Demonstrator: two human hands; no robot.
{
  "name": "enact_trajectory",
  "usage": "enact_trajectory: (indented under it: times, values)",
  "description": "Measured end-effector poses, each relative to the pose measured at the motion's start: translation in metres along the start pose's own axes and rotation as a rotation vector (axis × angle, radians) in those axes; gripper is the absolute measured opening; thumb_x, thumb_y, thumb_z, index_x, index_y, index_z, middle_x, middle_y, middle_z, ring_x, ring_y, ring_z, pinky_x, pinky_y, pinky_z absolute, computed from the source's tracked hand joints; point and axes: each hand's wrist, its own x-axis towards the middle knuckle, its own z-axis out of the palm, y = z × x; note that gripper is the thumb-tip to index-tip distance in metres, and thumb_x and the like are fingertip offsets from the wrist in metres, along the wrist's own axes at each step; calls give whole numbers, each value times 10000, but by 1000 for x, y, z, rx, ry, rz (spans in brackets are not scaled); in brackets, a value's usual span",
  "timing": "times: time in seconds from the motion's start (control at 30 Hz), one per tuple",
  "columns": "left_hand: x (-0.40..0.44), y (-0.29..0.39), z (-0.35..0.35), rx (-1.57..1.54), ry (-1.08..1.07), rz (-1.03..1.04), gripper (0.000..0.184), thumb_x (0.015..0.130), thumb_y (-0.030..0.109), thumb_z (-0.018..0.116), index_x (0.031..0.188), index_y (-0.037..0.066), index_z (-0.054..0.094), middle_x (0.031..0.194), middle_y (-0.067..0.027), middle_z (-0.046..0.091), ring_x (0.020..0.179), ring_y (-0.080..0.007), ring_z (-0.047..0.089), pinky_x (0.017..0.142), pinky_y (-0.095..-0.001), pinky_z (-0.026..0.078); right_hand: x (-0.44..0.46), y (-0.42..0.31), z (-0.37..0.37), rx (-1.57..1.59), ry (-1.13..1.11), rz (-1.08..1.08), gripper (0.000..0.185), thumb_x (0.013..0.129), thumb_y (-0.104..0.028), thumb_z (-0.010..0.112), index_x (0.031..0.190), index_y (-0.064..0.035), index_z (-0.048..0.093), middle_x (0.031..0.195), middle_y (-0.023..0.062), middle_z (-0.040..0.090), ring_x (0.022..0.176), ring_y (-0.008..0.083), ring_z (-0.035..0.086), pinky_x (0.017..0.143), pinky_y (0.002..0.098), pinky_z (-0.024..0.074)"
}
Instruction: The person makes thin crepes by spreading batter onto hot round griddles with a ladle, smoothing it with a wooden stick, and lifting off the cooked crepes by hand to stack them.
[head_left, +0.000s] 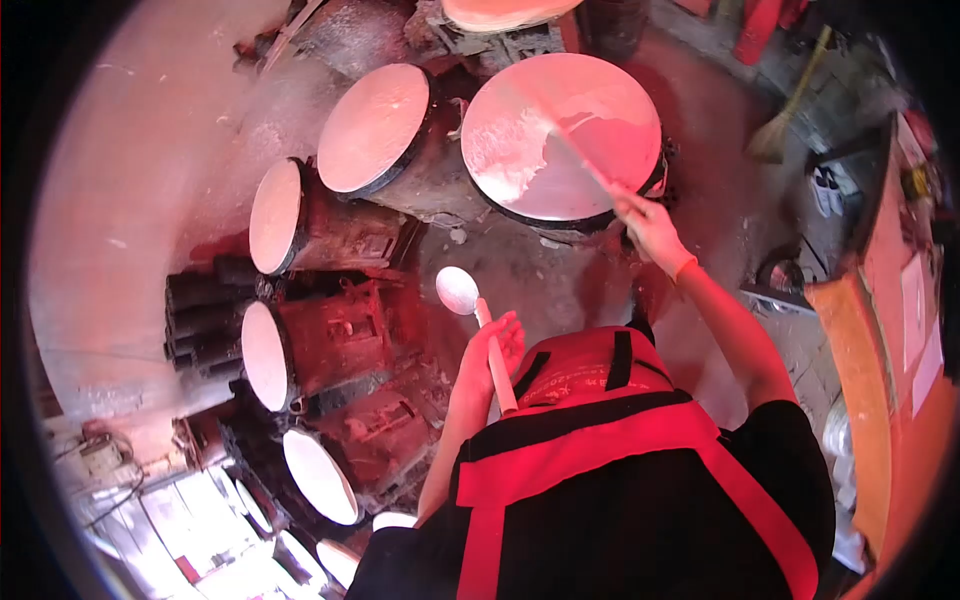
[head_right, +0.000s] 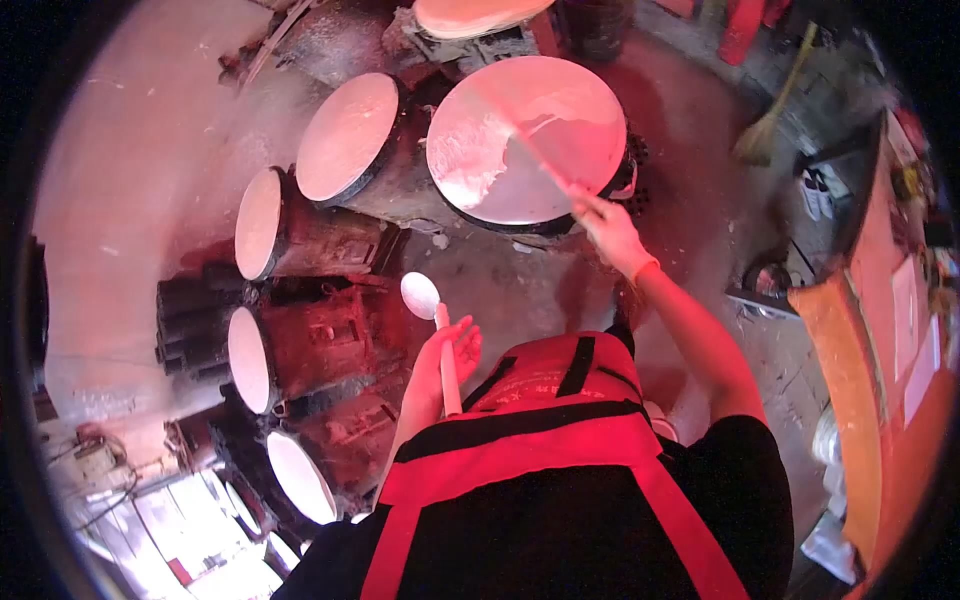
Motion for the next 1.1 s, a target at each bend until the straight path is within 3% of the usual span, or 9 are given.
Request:
enact_trajectory:
  times: [0.07,0.13,0.27,0.37,0.47,0.63,0.77,0.9,1.1]
  values:
    - [0,10,-22,59,-47,5,382,843,147,635,1189,18,538,1141,-118,553,1072,-231,545,884,-308,475,-62,-38,10,-14,-220,155,424,959,-300,539,1356,-158,501,681,-73,449,566,0,397,489,181,315]
    - [-2,18,-44,98,-57,8,392,837,146,641,1189,11,534,1131,-117,560,1078,-225,544,896,-308,472,-96,7,2,-286,-85,-189,449,958,-312,539,1371,-146,481,677,-79,440,567,-1,395,490,181,311]
    - [-11,10,-107,52,-26,19,438,834,154,641,1219,-7,508,1179,-122,550,1144,-234,517,983,-332,439,-148,11,48,-9,241,-163,456,946,-348,552,1344,-131,507,676,-80,447,546,18,416,482,191,336]
    - [-46,-5,-134,22,1,76,496,865,178,595,1291,-28,449,1302,-138,477,1254,-256,442,1084,-360,361,-102,21,134,348,386,124,411,949,-309,522,1306,-106,514,829,-3,543,696,81,504,632,221,403]
    - [-76,-19,-159,-49,51,124,485,905,180,544,1318,-39,414,1349,-151,438,1291,-259,407,1100,-364,342,-21,29,243,-196,403,-352,347,960,-240,443,1254,-64,502,994,146,638,909,284,621,861,374,478]
    - [-104,-44,-198,-141,88,232,441,954,184,472,1316,-53,388,1379,-171,396,1332,-279,355,1123,-382,319,17,32,280,-150,517,-284,410,958,-240,484,1312,-35,472,1190,150,612,1082,264,595,920,319,455]
    - [-97,-53,-215,-198,128,203,418,999,215,387,1314,-58,367,1415,-178,349,1349,-303,323,1147,-401,279,-41,10,227,202,523,55,425,969,-385,469,1374,-264,425,638,-72,441,422,51,368,326,214,308]
    - [-96,-56,-208,-135,80,250,433,968,207,458,1311,-46,383,1407,-168,362,1342,-281,336,1138,-390,291,-10,8,252,648,329,-30,449,958,-417,491,1380,-289,406,619,-66,392,441,53,351,363,214,311]
    - [-109,-34,-148,-112,80,196,438,900,177,567,1278,-12,454,1363,-125,427,1317,-232,374,1118,-360,316,-33,13,246,458,197,78,450,974,-330,487,1410,-343,376,564,-73,386,402,53,363,343,242,310]
